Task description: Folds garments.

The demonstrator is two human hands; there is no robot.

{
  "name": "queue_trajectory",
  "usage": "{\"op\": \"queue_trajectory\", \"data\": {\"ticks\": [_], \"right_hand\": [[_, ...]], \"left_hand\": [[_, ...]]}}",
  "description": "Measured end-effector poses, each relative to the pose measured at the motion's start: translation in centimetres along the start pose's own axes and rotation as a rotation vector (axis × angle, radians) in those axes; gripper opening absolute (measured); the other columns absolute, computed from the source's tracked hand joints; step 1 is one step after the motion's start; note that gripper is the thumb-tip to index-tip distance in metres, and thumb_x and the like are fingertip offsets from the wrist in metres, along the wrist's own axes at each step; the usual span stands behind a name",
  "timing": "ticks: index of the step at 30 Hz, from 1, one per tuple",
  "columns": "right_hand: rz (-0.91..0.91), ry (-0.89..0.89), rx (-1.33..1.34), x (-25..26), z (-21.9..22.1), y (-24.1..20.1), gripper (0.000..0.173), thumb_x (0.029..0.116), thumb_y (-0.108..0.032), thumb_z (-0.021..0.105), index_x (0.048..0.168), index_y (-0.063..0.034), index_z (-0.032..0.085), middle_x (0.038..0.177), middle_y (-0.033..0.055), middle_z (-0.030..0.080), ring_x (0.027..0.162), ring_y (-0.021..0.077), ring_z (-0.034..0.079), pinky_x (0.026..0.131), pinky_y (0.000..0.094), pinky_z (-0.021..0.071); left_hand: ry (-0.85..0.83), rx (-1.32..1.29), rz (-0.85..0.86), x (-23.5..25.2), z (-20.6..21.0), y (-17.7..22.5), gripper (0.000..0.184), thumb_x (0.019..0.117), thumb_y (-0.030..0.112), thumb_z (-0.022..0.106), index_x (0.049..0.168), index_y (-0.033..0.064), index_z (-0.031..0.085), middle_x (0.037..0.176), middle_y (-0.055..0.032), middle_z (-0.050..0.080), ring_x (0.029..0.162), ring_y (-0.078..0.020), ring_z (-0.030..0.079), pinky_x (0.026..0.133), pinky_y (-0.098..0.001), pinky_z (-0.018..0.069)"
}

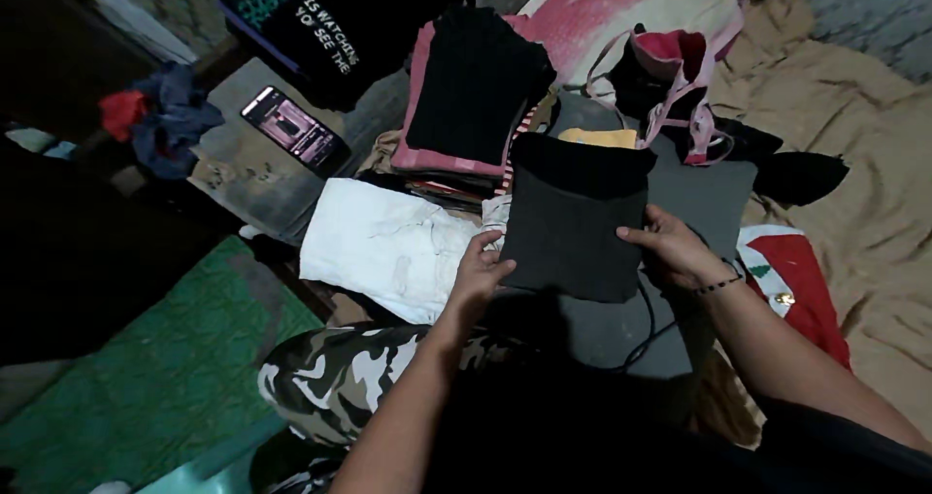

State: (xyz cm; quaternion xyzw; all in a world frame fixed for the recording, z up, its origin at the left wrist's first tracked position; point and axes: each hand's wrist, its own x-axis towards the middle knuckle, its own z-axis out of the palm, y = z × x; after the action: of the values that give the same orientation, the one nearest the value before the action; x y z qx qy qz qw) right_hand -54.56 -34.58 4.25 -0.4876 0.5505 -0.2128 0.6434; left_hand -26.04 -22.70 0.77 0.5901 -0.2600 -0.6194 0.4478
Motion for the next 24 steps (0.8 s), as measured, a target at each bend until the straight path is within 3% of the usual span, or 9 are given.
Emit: {"op": "queue_trajectory", "data": {"ticks": [3, 6, 8, 13, 16, 17, 18, 20, 24], "right_hand": [[0.057, -0.101, -0.176, -1.4, -0.5, -0.5, 0.079, 0.0898, -0.003, 0.075, 0.152, -0.0233, 0.031, 0.099, 0.0079, 0.069, 0.073, 0.0178, 0.069, 0.058, 0.0317, 0.0595], [0.028, -0.148, -0.232, -2.6, -0.6, -0.1, 0.132, 0.0777, 0.007, 0.081, 0.162, -0.0369, -0.009, 0.105, 0.0107, 0.068, 0.076, 0.0196, 0.070, 0.064, 0.0336, 0.0615], [0.002, -0.136, -0.268, -2.9, -0.6, 0.6, 0.137, 0.0778, 0.011, 0.080, 0.161, -0.0381, -0.017, 0.108, 0.0128, 0.069, 0.079, 0.0201, 0.071, 0.069, 0.0350, 0.0622], [0.028, -0.178, -0.293, -2.6, -1.6, 1.5, 0.130, 0.0831, 0.012, 0.075, 0.161, -0.0415, -0.014, 0.106, 0.0114, 0.070, 0.073, 0.0190, 0.069, 0.065, 0.0327, 0.0606], [0.041, -0.172, -0.452, -2.5, -1.4, 0.8, 0.131, 0.0840, 0.009, 0.077, 0.161, -0.0405, -0.017, 0.102, 0.0134, 0.066, 0.067, 0.0196, 0.067, 0.063, 0.0355, 0.0606], [0.041, -0.173, -0.556, -2.5, -1.4, 0.2, 0.130, 0.0844, 0.007, 0.077, 0.161, -0.0374, -0.018, 0.092, 0.0141, 0.064, 0.065, 0.0207, 0.067, 0.063, 0.0372, 0.0609], [0.028, -0.172, -0.671, -2.6, -1.5, -0.6, 0.128, 0.0850, 0.004, 0.078, 0.162, -0.0331, -0.017, 0.087, 0.0151, 0.064, 0.066, 0.0224, 0.068, 0.065, 0.0400, 0.0620], [-0.064, -0.064, -0.863, -3.1, -1.9, -2.6, 0.117, 0.0844, -0.008, 0.084, 0.166, -0.0284, 0.003, 0.091, 0.0207, 0.071, 0.073, 0.0331, 0.070, 0.071, 0.0550, 0.0590], [-0.402, 0.187, -0.928, -1.9, -2.3, -5.8, 0.067, 0.0944, -0.027, 0.076, 0.153, -0.0135, 0.046, 0.106, 0.0209, 0.070, 0.091, 0.0379, 0.069, 0.082, 0.0628, 0.0548]], "left_hand": [[-0.080, -0.030, 0.045, -0.7, -0.4, -1.6, 0.064, 0.0959, -0.001, 0.064, 0.151, 0.0113, 0.034, 0.114, -0.0175, 0.070, 0.095, -0.0279, 0.073, 0.083, -0.0461, 0.0624], [-0.115, -0.036, 0.058, -1.2, -0.5, -2.0, 0.059, 0.0982, -0.001, 0.062, 0.149, 0.0133, 0.036, 0.114, -0.0160, 0.072, 0.096, -0.0278, 0.073, 0.084, -0.0450, 0.0619], [-0.098, -0.078, 0.051, -1.3, -0.5, -1.8, 0.054, 0.0999, -0.002, 0.057, 0.148, 0.0134, 0.038, 0.113, -0.0167, 0.071, 0.096, -0.0295, 0.073, 0.084, -0.0472, 0.0619], [-0.034, -0.083, 0.085, -1.6, -0.7, -2.4, 0.041, 0.1008, -0.004, 0.050, 0.139, 0.0095, 0.043, 0.114, -0.0149, 0.071, 0.092, -0.0263, 0.073, 0.078, -0.0426, 0.0624], [0.005, -0.029, 0.024, -1.6, -0.1, -1.9, 0.040, 0.1026, -0.006, 0.047, 0.140, 0.0077, 0.042, 0.113, -0.0166, 0.070, 0.088, -0.0265, 0.074, 0.076, -0.0420, 0.0631], [0.012, 0.026, 0.015, -1.6, 0.1, -1.7, 0.040, 0.1032, -0.005, 0.047, 0.141, 0.0075, 0.041, 0.113, -0.0170, 0.070, 0.088, -0.0265, 0.074, 0.077, -0.0422, 0.0632], [0.032, 0.125, 0.040, -1.6, 0.1, -1.7, 0.041, 0.1033, -0.004, 0.048, 0.142, 0.0073, 0.041, 0.112, -0.0168, 0.070, 0.088, -0.0253, 0.074, 0.078, -0.0418, 0.0631], [0.167, 0.474, 0.221, -1.7, 0.4, -2.5, 0.046, 0.0985, 0.003, 0.057, 0.142, 0.0063, 0.044, 0.106, -0.0143, 0.067, 0.089, -0.0229, 0.068, 0.078, -0.0427, 0.0577], [0.313, 1.066, 0.735, -2.3, 3.3, -2.0, 0.062, 0.0872, 0.020, 0.074, 0.146, 0.0144, 0.055, 0.139, -0.0229, 0.056, 0.131, -0.0433, 0.051, 0.103, -0.0600, 0.0467]]}}
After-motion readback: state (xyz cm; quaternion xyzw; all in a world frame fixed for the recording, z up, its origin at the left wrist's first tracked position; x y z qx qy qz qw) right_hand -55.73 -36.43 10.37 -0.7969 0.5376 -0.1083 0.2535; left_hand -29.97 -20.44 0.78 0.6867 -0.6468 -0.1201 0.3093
